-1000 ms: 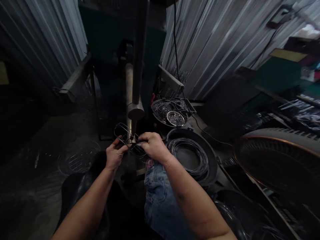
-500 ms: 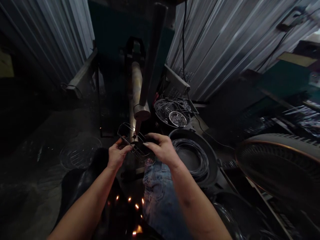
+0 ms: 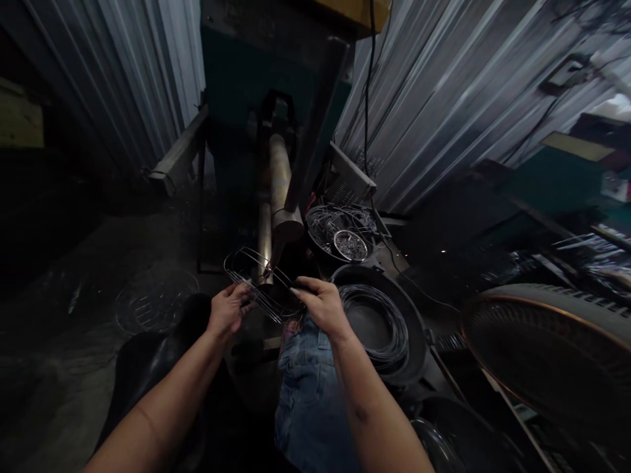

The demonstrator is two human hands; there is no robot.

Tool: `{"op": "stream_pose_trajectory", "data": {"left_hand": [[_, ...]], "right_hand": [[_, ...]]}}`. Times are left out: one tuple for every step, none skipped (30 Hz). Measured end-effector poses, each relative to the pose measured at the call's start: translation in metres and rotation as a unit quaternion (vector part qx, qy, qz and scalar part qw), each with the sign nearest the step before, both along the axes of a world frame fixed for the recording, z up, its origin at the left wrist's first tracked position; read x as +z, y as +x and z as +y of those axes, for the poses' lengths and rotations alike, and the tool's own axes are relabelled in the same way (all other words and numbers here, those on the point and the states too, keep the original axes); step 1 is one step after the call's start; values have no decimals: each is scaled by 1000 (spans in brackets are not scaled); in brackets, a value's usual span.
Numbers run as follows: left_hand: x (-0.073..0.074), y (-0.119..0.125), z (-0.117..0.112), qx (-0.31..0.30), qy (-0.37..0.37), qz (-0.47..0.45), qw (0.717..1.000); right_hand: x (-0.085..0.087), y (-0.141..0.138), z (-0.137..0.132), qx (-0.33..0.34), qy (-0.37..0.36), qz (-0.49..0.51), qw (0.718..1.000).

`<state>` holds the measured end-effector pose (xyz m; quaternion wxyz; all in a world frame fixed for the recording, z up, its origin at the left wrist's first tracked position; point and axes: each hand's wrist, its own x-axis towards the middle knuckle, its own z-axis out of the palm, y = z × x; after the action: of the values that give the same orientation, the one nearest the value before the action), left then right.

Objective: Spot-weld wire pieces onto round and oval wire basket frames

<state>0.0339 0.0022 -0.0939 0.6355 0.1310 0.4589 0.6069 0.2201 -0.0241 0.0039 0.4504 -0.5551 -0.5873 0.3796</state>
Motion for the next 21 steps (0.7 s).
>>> {"op": "stream_pose_trajectory", "data": {"left_hand": [[-1,0,1,-1,-2,4,1000],[-2,-1,1,-2,-3,8,1000],[-3,-1,1,-3,-4,11,1000],[-3,-1,1,-4,-6,13,1000],[-4,-1,1,-4,-9,14,1000],[-4,-1,1,-5,-12,13,1000],[-3,-1,0,-6,-17,12,1000],[-3,-1,-1,-7,-22,12,1000],[-3,-1,-2,-8,-27,11,1000],[-2,0,-3,-11,-29,9,999],[-2,0,-4,-13,-30,8,999],[-2,1,-4,-15,-29,5,999],[-2,1,-5,-18,-29,1,999],[-3,2,-5,-20,-29,-3,999],[-4,2,-5,-17,-31,-6,999],[-5,3,-4,-11,-32,-9,999],[-6,3,-4,-5,-33,-9,999],[-7,3,-4,-2,-33,-9,999],[-8,4,-4,-1,-30,-9,999],[-9,4,-3,-2,-26,-9,1000],[-9,3,-3,-5,-23,-10,1000]], "right_hand": [[1,-2,2,-8,3,-6,1000],[1,-3,4,-14,2,-11,1000],[2,-4,5,-18,0,-14,1000],[2,-5,5,-20,-2,-16,1000],[2,-6,6,-23,-2,-17,1000],[3,-7,6,-26,-1,-19,999],[3,-7,6,-31,1,-21,999],[3,-8,6,-37,2,-25,999],[2,-9,5,-43,5,-29,999],[2,-9,5,-50,8,-32,998],[1,-9,6,-56,10,-33,998],[1,-10,6,-62,12,-32,997],[0,-10,6,-68,13,-30,997],[-1,-10,6,-71,14,-28,997],[-1,-10,6,-73,16,-29,997],[-1,-10,7,-73,18,-32,997],[-1,-10,7,-72,21,-37,997],[0,-10,7,-72,23,-41,996],[0,-10,7,-72,25,-44,996],[0,-9,6,-74,25,-45,996],[0,-9,6,-77,26,-43,996]]}}
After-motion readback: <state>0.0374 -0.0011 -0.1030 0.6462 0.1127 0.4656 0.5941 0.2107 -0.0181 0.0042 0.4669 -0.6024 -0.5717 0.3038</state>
